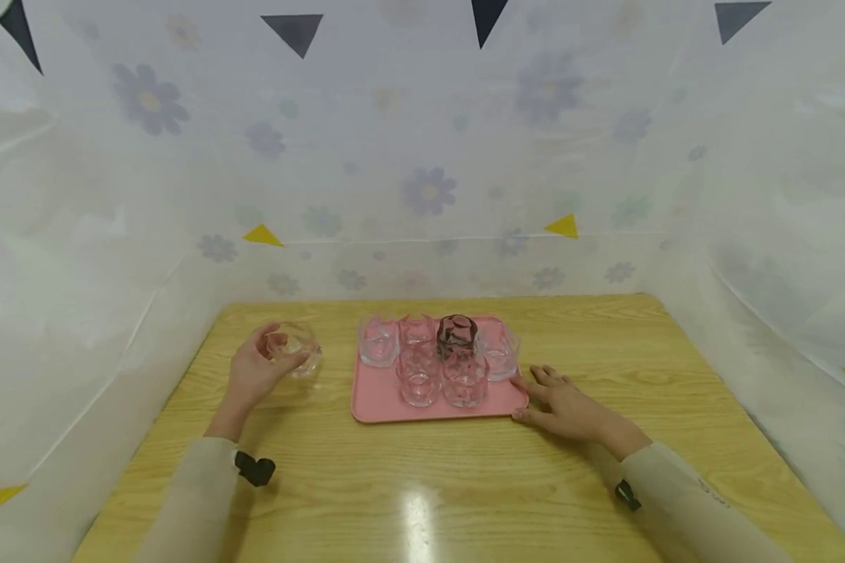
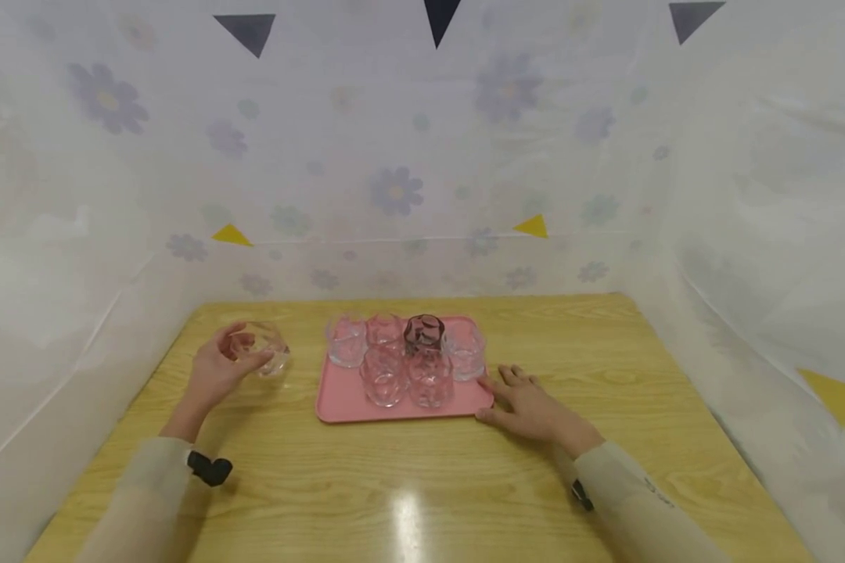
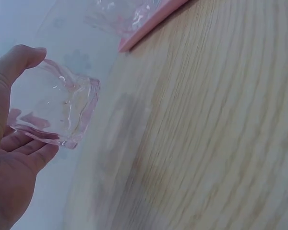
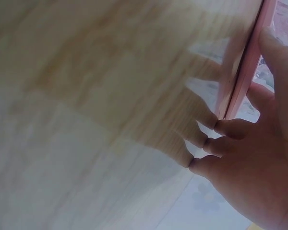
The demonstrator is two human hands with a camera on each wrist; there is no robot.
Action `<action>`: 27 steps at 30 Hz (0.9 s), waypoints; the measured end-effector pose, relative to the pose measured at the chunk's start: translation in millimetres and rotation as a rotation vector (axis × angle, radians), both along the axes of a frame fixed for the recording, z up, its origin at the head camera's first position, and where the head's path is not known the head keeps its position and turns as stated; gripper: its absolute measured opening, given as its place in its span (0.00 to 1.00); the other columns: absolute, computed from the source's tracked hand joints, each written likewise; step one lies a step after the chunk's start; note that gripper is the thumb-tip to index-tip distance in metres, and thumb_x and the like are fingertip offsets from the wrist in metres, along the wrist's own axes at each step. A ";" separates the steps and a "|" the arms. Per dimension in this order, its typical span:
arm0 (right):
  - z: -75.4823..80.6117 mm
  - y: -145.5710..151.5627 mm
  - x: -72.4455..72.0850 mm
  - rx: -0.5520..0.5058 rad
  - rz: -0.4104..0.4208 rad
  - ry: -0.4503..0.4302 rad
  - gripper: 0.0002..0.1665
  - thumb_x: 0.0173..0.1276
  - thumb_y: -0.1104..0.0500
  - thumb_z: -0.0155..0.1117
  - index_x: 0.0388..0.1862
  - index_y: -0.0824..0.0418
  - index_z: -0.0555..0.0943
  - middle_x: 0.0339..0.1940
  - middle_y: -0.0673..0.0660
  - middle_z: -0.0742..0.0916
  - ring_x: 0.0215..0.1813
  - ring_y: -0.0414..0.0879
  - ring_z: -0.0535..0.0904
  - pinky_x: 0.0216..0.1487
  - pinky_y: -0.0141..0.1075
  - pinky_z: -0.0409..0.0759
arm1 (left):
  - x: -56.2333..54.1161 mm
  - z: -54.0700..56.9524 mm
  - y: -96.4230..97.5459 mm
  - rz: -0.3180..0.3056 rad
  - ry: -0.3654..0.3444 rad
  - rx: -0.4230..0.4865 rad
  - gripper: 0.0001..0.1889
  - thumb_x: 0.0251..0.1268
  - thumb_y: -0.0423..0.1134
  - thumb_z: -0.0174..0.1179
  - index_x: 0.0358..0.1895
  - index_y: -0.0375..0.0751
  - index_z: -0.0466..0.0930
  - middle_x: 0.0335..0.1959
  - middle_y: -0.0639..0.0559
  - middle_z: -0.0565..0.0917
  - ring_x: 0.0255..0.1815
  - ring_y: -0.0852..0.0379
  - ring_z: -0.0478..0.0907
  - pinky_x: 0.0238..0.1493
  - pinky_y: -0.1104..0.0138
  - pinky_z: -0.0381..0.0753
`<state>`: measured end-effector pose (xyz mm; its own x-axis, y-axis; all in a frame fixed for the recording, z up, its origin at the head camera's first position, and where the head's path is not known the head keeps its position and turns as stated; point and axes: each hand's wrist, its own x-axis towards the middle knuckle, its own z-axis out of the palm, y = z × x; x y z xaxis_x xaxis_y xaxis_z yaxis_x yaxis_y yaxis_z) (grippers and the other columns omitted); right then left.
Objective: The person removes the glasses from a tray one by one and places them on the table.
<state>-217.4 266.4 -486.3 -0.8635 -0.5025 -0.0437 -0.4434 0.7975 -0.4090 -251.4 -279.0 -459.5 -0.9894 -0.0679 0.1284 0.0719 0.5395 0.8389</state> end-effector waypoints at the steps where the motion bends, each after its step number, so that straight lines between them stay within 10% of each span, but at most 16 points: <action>1: 0.0 0.1 0.3 0.001 -0.001 -0.003 0.45 0.79 0.36 0.59 0.84 0.58 0.63 0.83 0.78 0.61 0.84 0.78 0.51 0.78 0.77 0.50 | -0.6 -0.9 -2.3 0.011 -0.001 -0.002 0.48 0.66 0.56 0.73 0.82 0.41 0.60 0.69 0.34 0.78 0.70 0.36 0.75 0.60 0.58 0.81; 6: -0.2 -0.1 0.3 0.004 -0.008 -0.010 0.46 0.79 0.34 0.58 0.84 0.57 0.63 0.83 0.78 0.61 0.84 0.77 0.50 0.78 0.77 0.50 | -4.8 -5.1 -15.2 0.056 -0.011 -0.018 0.49 0.67 0.57 0.72 0.83 0.39 0.59 0.69 0.33 0.77 0.69 0.36 0.74 0.64 0.47 0.78; 19: 0.5 -0.5 -2.4 0.010 -0.005 -0.030 0.45 0.79 0.34 0.58 0.85 0.56 0.63 0.83 0.77 0.59 0.85 0.77 0.48 0.79 0.76 0.49 | -21.1 -6.1 -42.2 0.204 -0.070 -0.015 0.51 0.65 0.62 0.71 0.83 0.40 0.58 0.69 0.36 0.77 0.57 0.53 0.74 0.42 0.78 0.74; 27: -1.6 0.6 -2.6 0.024 -0.008 -0.015 0.46 0.79 0.33 0.57 0.84 0.57 0.64 0.83 0.78 0.61 0.85 0.76 0.50 0.78 0.77 0.50 | -27.9 -9.0 -52.5 0.245 -0.101 0.014 0.51 0.65 0.58 0.72 0.83 0.39 0.56 0.69 0.37 0.74 0.50 0.61 0.72 0.42 0.77 0.74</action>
<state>-220.0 267.0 -487.9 -0.8667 -0.4941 -0.0686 -0.4309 0.8108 -0.3962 -279.3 -331.5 -468.5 -0.9509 -0.3082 0.0277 -0.1437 0.5189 0.8427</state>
